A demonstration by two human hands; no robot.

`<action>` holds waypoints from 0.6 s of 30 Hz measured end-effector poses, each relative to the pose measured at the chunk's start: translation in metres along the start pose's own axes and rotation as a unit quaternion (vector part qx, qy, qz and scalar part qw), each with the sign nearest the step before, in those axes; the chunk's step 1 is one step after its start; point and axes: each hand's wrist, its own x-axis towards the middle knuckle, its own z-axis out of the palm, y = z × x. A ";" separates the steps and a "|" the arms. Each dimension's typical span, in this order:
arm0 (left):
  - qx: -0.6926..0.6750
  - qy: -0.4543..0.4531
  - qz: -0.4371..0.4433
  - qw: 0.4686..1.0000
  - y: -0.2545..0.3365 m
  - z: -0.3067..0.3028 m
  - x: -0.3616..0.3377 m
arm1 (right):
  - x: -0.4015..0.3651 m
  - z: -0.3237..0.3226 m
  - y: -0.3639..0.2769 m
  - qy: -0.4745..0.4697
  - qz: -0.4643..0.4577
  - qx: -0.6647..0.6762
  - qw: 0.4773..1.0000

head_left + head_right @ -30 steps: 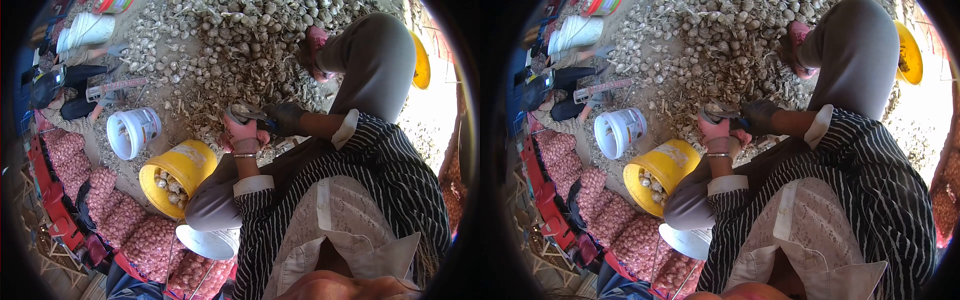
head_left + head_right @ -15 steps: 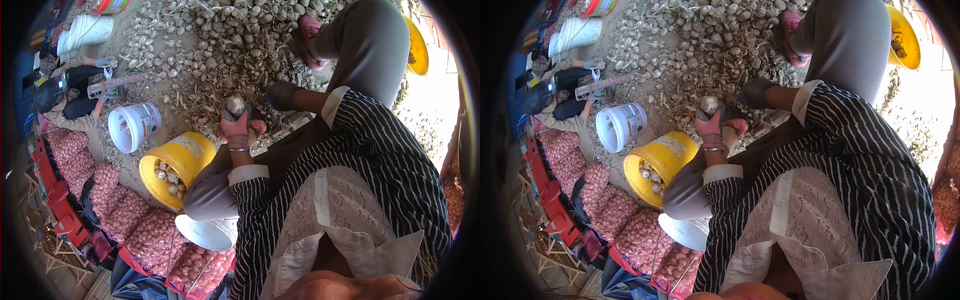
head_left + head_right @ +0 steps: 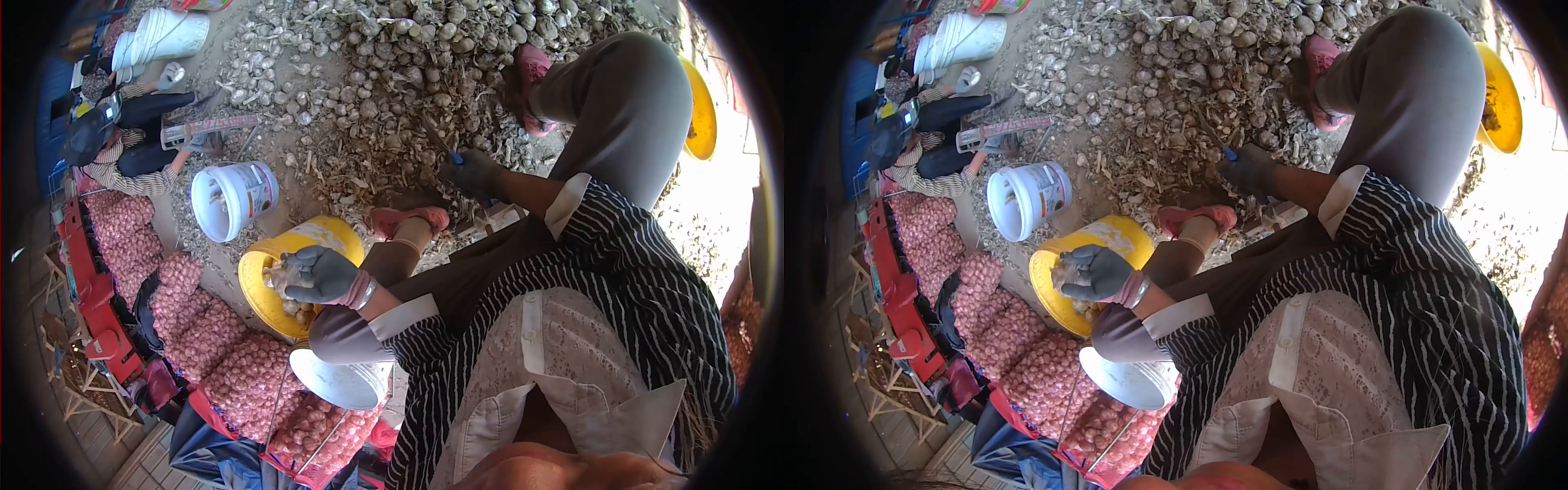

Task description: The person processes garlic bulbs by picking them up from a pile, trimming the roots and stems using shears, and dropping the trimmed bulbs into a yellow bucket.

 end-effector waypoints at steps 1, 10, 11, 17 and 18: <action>-0.014 -0.006 -0.023 1.000 0.010 -0.029 0.012 | 0.004 0.001 -0.001 -0.002 0.000 -0.001 1.000; 0.419 -0.037 -0.269 0.867 -0.146 -0.031 0.004 | 0.027 0.015 0.000 -0.012 0.051 0.354 0.934; 0.528 -0.130 -0.239 0.804 -0.168 -0.020 0.008 | 0.031 0.016 0.000 -0.002 0.047 0.343 0.938; 0.751 -0.430 -0.152 0.477 -0.285 0.037 0.037 | 0.025 -0.007 -0.025 0.058 0.026 0.453 0.889; 0.748 -0.435 -0.153 0.478 -0.305 0.043 0.038 | 0.031 -0.004 -0.018 0.063 0.025 0.454 0.888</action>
